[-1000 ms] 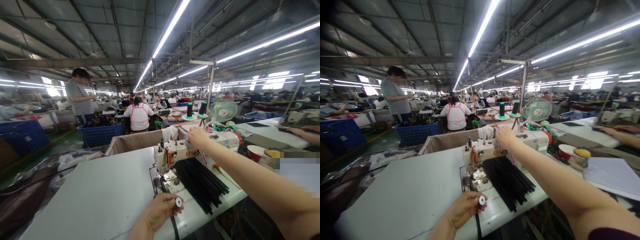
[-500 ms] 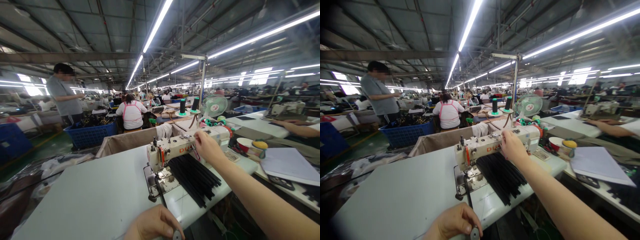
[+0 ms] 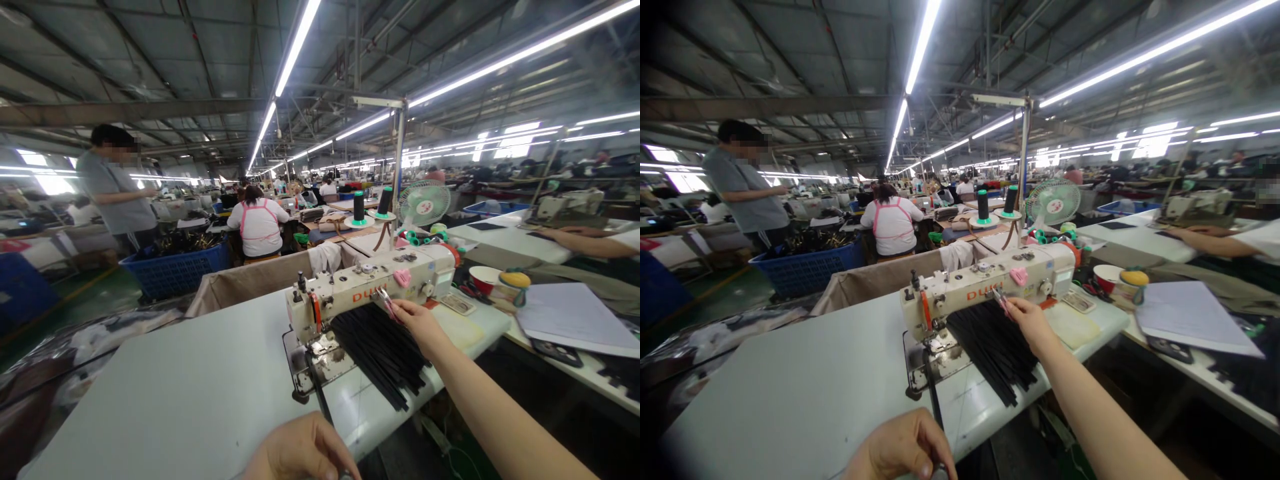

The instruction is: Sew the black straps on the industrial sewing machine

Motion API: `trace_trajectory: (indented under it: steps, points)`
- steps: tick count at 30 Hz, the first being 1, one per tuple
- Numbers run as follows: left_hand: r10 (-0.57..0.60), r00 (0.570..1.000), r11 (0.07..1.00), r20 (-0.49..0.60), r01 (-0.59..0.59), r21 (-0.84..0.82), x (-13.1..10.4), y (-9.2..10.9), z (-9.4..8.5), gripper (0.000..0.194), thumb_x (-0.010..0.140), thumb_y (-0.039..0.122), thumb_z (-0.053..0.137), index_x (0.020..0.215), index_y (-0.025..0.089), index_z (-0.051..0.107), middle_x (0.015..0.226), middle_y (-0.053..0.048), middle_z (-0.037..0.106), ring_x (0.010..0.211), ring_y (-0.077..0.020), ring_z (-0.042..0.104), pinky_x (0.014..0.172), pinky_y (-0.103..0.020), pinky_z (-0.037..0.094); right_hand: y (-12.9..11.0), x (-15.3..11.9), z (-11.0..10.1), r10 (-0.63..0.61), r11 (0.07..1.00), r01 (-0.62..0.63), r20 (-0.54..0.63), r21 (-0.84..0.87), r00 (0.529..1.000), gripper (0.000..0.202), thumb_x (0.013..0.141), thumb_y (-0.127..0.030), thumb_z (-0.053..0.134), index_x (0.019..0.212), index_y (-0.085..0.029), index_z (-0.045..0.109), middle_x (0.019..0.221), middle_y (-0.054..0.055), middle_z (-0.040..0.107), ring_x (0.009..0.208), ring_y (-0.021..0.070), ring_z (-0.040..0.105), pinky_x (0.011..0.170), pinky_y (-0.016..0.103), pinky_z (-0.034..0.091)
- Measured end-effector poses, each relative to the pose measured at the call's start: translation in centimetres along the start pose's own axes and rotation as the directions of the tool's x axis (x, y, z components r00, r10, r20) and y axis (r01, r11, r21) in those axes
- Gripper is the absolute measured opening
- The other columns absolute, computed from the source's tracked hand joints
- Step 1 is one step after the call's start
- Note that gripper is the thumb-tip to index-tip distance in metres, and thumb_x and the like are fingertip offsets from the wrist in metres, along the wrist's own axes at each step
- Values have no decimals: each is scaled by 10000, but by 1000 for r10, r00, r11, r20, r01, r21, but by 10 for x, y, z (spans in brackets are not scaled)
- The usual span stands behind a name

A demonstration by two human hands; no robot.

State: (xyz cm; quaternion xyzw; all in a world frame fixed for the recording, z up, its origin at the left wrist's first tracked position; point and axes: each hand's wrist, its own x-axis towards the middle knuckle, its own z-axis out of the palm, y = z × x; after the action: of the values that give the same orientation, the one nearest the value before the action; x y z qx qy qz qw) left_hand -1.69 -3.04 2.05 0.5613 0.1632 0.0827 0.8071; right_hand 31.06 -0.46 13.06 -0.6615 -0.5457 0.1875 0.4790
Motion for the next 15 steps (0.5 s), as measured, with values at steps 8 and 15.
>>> trace_trajectory:
  steps: [8, 15]
  points:
    - [-32, 999, 999, 25, 31, 38, -1, -1, -3, 644, 577, 576, 946, 1012, 113, 847, 877, -149, 798, 765, -274, 722, 725, -320, 545, -15, -19, -18, -19, 987, 19, 6, -158, 1000, 404, 955, -549, 364, 723, -267, 539, 600, 2, 638, 592, 206, 646, 591, 315, 501]
    - [-4, 1000, 998, 21, 2, 57, -5, 5, 0, 681, 574, 624, 930, 999, 98, 849, 856, -135, 791, 755, -245, 691, 761, -310, 518, -61, 14, -28, -150, 830, 112, -26, -547, 988, 239, 983, -406, 488, 1020, -227, 643, 1066, 117, 763, 971, 283, 691, 771, 332, 469]
